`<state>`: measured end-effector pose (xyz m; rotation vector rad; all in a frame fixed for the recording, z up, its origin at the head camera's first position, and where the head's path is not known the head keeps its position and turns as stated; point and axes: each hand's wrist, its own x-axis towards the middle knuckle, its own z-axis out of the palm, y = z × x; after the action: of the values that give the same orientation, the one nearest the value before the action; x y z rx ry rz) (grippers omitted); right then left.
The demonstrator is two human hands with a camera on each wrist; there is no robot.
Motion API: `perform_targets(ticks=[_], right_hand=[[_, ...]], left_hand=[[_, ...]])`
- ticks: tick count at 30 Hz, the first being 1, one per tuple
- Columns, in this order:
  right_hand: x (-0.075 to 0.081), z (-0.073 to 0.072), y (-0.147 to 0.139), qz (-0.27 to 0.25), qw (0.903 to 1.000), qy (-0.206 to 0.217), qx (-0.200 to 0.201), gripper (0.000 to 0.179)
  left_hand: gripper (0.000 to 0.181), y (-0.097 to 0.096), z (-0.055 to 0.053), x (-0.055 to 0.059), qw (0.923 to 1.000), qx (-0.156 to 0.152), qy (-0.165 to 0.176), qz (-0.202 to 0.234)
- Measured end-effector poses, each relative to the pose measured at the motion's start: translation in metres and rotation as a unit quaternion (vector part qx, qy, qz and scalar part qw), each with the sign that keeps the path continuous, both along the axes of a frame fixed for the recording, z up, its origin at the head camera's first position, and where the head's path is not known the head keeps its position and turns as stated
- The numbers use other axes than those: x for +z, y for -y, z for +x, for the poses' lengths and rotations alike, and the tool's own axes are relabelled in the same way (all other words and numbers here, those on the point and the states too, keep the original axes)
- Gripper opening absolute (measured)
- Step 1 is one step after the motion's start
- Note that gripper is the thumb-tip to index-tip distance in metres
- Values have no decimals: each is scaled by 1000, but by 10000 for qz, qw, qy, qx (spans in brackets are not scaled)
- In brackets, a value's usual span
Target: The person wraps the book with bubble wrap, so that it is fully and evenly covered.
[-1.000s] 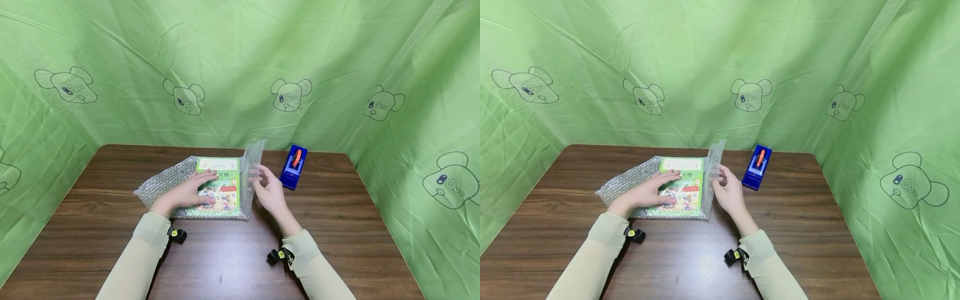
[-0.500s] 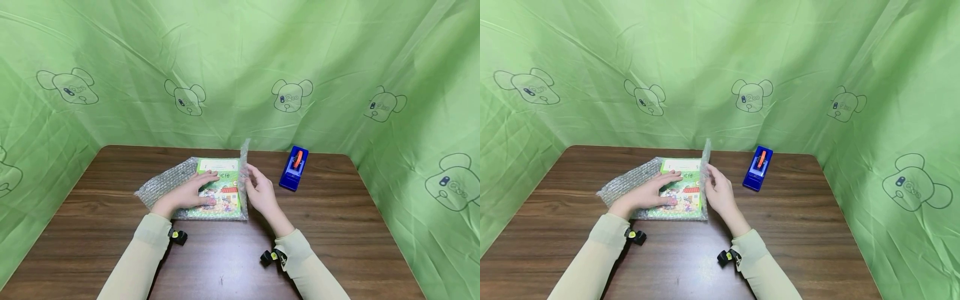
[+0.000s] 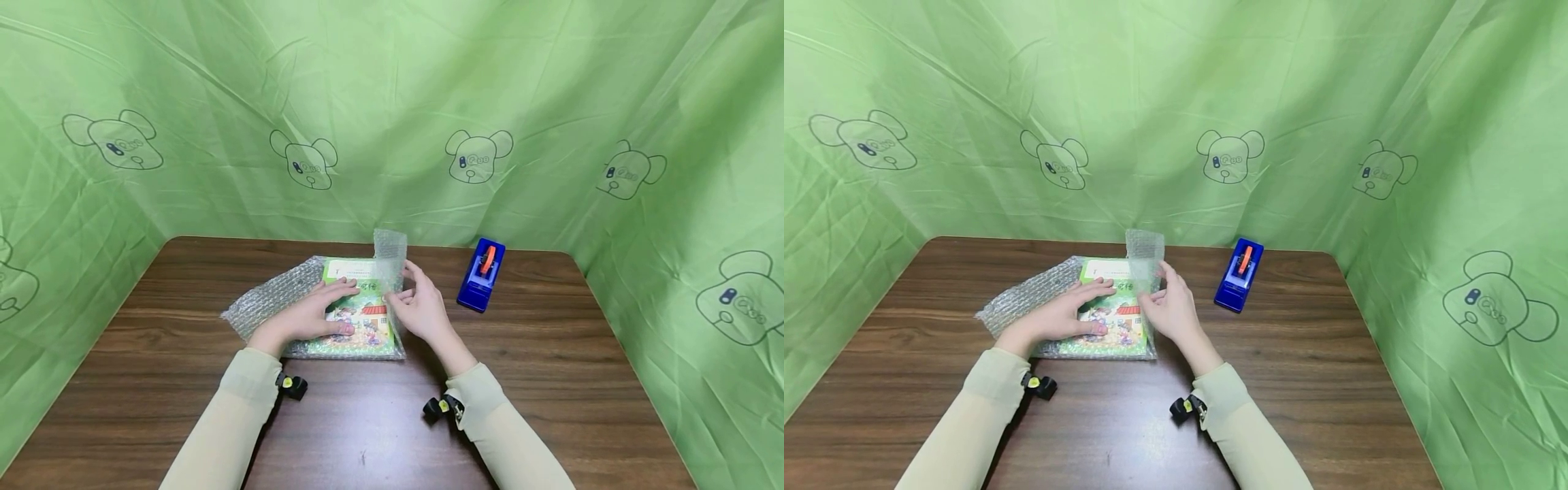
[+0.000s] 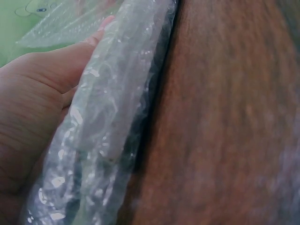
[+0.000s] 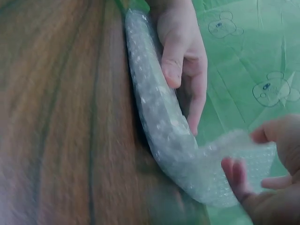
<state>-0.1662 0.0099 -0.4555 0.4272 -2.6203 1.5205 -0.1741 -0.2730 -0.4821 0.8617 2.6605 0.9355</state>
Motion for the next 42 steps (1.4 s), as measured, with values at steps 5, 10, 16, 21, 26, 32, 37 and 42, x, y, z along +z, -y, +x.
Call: perform_targets(ticks=[5, 10, 16, 21, 26, 32, 37, 42], right_hand=[[-5, -9, -6, 790, 9964, 187, 235, 93], [-10, -15, -10, 1061, 9927, 366, 452, 106], [-14, -19, -9, 937, 9900, 546, 899, 111], [-13, -21, -5, 1012, 9878, 459, 1089, 112], [-11, -24, 0, 1273, 9832, 365, 1252, 111], [-11, -32, -1, 1504, 9808, 311, 1203, 101], [-18, -47, -5, 1217, 9867, 158, 1064, 67], [-20, -57, -6, 1128, 9873, 52, 1118, 62]], left_hand=[[88, 1, 0, 0, 10000, -9, -10, -2], [88, 0, 0, 0, 10000, -29, -32, -7], [88, 1, -1, -1, 10000, -25, -35, -28], [88, 1, -2, -1, 10000, -16, 0, -1], [88, 1, -1, 0, 10000, -32, -8, 55], [88, 1, -1, 1, 10000, -37, 18, 77], [88, 0, -2, 1, 9999, -37, 33, 89], [89, 1, -1, 1, 10000, 15, 41, 22]])
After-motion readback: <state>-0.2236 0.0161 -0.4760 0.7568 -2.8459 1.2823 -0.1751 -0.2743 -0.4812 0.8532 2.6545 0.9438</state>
